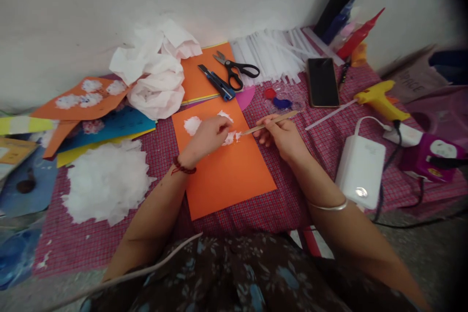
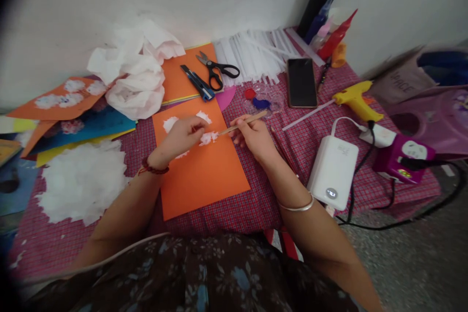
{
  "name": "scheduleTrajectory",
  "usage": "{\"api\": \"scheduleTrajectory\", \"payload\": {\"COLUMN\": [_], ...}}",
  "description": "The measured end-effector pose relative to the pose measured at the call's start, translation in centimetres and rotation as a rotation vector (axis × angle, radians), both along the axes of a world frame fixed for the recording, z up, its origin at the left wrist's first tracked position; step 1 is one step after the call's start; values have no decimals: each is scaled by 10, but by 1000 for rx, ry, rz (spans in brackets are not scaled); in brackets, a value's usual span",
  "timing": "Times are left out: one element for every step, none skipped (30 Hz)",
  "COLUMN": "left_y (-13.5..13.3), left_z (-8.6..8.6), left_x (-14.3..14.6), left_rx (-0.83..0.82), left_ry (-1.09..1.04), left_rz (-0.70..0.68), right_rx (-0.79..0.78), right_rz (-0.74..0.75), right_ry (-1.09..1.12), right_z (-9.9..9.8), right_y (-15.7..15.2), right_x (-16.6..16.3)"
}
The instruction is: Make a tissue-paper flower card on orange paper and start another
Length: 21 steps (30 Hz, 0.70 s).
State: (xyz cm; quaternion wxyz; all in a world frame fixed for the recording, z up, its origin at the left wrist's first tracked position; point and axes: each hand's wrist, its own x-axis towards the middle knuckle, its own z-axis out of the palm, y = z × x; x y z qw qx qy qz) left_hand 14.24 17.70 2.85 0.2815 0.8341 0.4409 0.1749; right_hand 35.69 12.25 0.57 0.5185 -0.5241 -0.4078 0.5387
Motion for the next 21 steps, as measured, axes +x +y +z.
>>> {"api": "scheduleTrajectory", "payload": {"left_y": [0,1,1,1,1,2,1,1,1,1,1,0,0,0,0,0,-1,-1,-1,-2,-2], "left_z": [0,0,0,0,0,0,0,1,1,1,1,0,-1,-2,-4,-5,-7,-8,-10,-11,-12], "left_x": [-1,-2,-3,-3,-4,-4,-4,-4,-4,-4,-3,-3,-2,-2,-1,-1,0,1,2,3,5], "left_rx": [5,5,-1,-13,-33,-56,-80,-101,-117,-130,-139,-148,-159,-170,-178,-181,-179,-172,-158,-136,-107], "left_ry": [-11,-18,-15,-3,17,38,54,62,63,59,52,40,18,-12,-48,-86,-119,-142,-153,-149,-132], "left_rz": [19,29,36,43,48,53,55,55,52,47,41,38,35,29,22,11,-3,-21,-40,-59,-74], "right_rx": [-10,-22,-33,-42,-47,-50,-48,-42,-34,-23,-13,-3,6,12,17,18,17,15,13,9,5], "right_rz": [11,22,33,42,50,57,62,69,79,89,99,108,114,117,117,117,119,121,123,124,124], "right_ry": [-8,-19,-31,-43,-52,-58,-62,-66,-69,-71,-73,-73,-72,-71,-70,-70,-71,-72,-73,-74,-74], "right_z": [0,-1,-1,-1,-1,-2,-2,-2,-3,-4,-4,-5,-6,-6,-6,-7,-7,-7,-7,-6,-6], "right_y": [0,0,0,0,1,1,1,1,1,1,1,1,1,1,1,1,1,1,1,1,1], "right_x": [-1,-2,-3,-3,-4,-5,-5,-6,-7,-7,-8,-8,-9,-9,-9,-9,-9,-9,-9,-9,-9]}}
